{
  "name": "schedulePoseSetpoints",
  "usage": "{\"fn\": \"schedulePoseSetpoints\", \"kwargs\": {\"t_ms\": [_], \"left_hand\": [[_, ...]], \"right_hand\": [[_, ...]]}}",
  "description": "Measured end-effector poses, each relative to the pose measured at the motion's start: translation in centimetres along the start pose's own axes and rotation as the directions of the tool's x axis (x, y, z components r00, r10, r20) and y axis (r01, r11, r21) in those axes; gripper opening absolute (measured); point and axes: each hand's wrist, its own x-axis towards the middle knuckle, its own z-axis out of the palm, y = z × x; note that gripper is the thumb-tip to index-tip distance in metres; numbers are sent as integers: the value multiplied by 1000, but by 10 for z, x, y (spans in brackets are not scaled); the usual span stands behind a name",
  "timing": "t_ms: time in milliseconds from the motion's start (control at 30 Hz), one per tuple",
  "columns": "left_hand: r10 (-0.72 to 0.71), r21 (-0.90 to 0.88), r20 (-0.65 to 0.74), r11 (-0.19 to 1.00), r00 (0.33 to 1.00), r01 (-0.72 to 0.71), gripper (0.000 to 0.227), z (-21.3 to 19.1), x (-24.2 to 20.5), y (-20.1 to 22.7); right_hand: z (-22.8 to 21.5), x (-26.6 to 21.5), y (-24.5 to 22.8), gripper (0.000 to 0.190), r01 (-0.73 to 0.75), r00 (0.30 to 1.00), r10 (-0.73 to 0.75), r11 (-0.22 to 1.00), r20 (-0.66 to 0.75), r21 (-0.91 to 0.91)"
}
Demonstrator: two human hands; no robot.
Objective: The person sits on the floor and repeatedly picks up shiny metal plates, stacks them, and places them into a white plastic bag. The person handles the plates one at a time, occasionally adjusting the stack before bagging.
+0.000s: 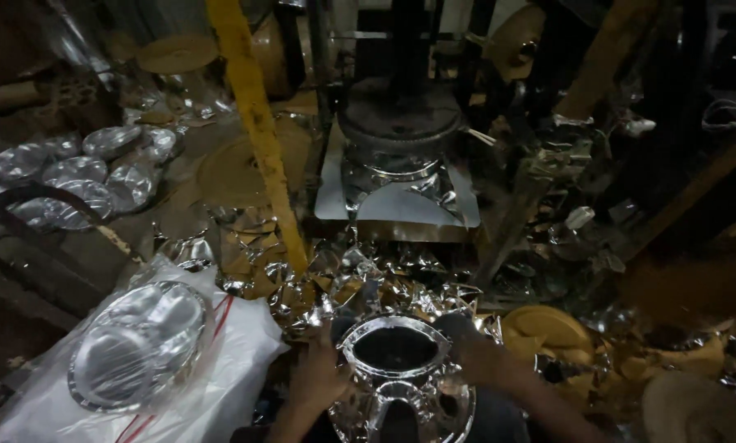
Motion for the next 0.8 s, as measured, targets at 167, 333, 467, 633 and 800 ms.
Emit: {"fn": "schedulePoseSetpoints", "kwargs": {"t_ms": [167,333,467,633,800], "left_hand": [[-66,-480,128,869,990,120,111,29,0,-41],[-11,-426,-50,905,999,-11,93,99,19,-79],[-103,-532,-81,845,991,44,92,107,27,-68],[-225,-737,-9,660,974,146,79,103,26,-45],[-339,-912,119,335,933,238,74,109,30,-45]], "right_hand": [[-21,79,20,21,413,792,-572,761,-216,-500],[-134,153,-81,65,-184,840,22,951,-542,-248],[-148,212,-64,77,-197,665,-140,915,-734,-353],[-195,186,-104,105,-320,841,190,930,-506,-183],[-177,207,-82,86,-289,891,120,894,-439,-343]]}}
